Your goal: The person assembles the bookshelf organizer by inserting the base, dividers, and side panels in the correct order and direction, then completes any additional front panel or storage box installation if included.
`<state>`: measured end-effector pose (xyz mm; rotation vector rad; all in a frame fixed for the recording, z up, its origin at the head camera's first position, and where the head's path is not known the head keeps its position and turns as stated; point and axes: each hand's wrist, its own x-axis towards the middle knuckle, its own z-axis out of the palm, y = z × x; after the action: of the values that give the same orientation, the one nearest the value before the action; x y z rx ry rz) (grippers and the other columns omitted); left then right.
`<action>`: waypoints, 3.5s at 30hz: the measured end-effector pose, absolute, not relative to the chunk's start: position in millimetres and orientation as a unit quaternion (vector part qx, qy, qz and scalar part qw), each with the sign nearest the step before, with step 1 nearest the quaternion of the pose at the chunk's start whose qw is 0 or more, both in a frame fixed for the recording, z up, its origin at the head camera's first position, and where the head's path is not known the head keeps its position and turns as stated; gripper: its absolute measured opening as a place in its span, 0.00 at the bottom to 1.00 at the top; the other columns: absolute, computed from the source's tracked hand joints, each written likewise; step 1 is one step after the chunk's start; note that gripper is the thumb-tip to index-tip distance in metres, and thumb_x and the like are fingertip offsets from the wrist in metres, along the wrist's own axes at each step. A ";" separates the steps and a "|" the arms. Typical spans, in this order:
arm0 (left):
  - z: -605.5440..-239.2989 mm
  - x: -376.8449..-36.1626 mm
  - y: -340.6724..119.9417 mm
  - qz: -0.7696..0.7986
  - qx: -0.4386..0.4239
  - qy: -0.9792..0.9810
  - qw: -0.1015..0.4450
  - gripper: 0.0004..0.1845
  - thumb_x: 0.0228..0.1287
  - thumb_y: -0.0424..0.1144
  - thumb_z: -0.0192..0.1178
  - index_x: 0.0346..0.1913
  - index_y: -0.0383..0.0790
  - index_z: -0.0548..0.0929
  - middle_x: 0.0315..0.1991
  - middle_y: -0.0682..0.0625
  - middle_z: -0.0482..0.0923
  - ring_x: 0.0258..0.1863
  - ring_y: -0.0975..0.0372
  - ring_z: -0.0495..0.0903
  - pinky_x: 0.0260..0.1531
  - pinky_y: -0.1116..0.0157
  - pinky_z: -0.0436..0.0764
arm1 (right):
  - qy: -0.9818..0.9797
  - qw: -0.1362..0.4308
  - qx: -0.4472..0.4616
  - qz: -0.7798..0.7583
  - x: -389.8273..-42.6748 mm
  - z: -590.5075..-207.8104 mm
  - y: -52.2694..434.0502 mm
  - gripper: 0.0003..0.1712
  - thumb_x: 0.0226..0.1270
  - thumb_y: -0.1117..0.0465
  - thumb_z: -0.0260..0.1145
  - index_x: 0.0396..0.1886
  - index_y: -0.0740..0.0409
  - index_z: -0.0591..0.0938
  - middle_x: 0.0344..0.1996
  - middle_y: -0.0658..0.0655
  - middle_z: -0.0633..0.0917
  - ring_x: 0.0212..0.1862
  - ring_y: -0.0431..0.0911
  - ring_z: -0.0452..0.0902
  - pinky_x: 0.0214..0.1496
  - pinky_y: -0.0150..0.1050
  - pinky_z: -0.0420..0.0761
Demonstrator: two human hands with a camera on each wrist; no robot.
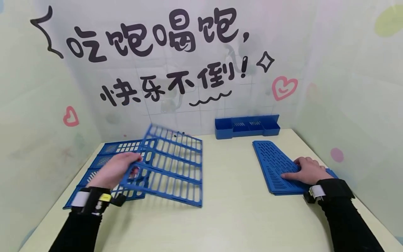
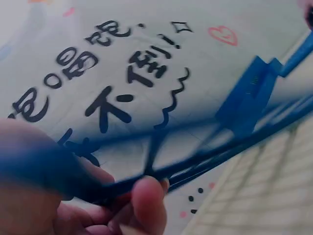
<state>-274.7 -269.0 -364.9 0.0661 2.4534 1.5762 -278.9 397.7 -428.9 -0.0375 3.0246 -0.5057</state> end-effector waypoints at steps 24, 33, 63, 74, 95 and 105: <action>-429.8 -251.7 -168.0 0.224 0.178 0.953 0.103 0.53 0.68 0.67 0.72 0.86 0.41 0.66 0.88 0.26 0.49 0.87 0.29 0.48 0.79 0.22 0.52 | 0.982 0.017 -0.008 -0.187 -277.5 -413.2 391.7 0.64 0.55 0.24 0.81 0.62 0.76 0.68 0.46 0.71 0.84 0.49 0.67 0.78 0.57 0.71 0.63; -420.9 -239.3 -157.8 0.244 0.187 0.940 0.147 0.50 0.63 0.63 0.78 0.84 0.49 0.72 0.88 0.30 0.51 0.87 0.31 0.51 0.76 0.22 0.59 | 0.979 0.033 -0.019 -0.200 -280.0 -398.9 381.9 0.69 0.58 0.23 0.78 0.75 0.74 0.65 0.57 0.76 0.85 0.54 0.65 0.81 0.58 0.67 0.68; -413.3 -257.8 -129.2 0.144 0.303 0.916 0.220 0.61 0.55 0.71 0.80 0.88 0.61 0.62 0.91 0.33 0.39 0.89 0.32 0.37 0.79 0.26 0.61 | 0.966 -0.030 -0.081 -0.243 -351.2 -367.1 283.4 0.17 0.91 0.59 0.55 0.64 0.65 0.63 0.53 0.68 0.79 0.48 0.57 0.79 0.47 0.47 0.74; -415.4 -248.9 -133.3 0.141 0.307 0.916 0.218 0.60 0.55 0.73 0.79 0.88 0.64 0.62 0.92 0.36 0.41 0.90 0.34 0.38 0.80 0.29 0.62 | 0.983 -0.016 -0.071 -0.167 -358.8 -375.0 278.7 0.23 0.92 0.63 0.52 0.74 0.72 0.60 0.69 0.72 0.81 0.71 0.68 0.80 0.80 0.73 0.61; -415.1 -248.3 -137.3 0.156 0.305 0.914 0.217 0.59 0.55 0.70 0.80 0.87 0.62 0.64 0.92 0.36 0.41 0.90 0.34 0.38 0.81 0.28 0.60 | 0.990 -0.014 -0.091 -0.111 -367.0 -369.5 286.9 0.30 0.88 0.67 0.58 0.79 0.73 0.58 0.38 0.64 0.88 0.41 0.57 0.85 0.77 0.75 0.63; -412.0 -250.7 -131.6 0.147 0.309 0.913 0.220 0.59 0.56 0.68 0.81 0.88 0.60 0.63 0.91 0.33 0.39 0.89 0.30 0.36 0.80 0.27 0.60 | 0.987 -0.014 -0.108 -0.121 -376.2 -365.8 284.1 0.07 0.86 0.69 0.56 0.55 0.62 0.67 0.44 0.65 0.85 0.48 0.63 0.83 0.72 0.77 0.63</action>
<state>-250.7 -131.6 -412.0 0.8550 2.5259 0.4051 -376.2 284.1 -365.8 -0.3423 3.1284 -0.3823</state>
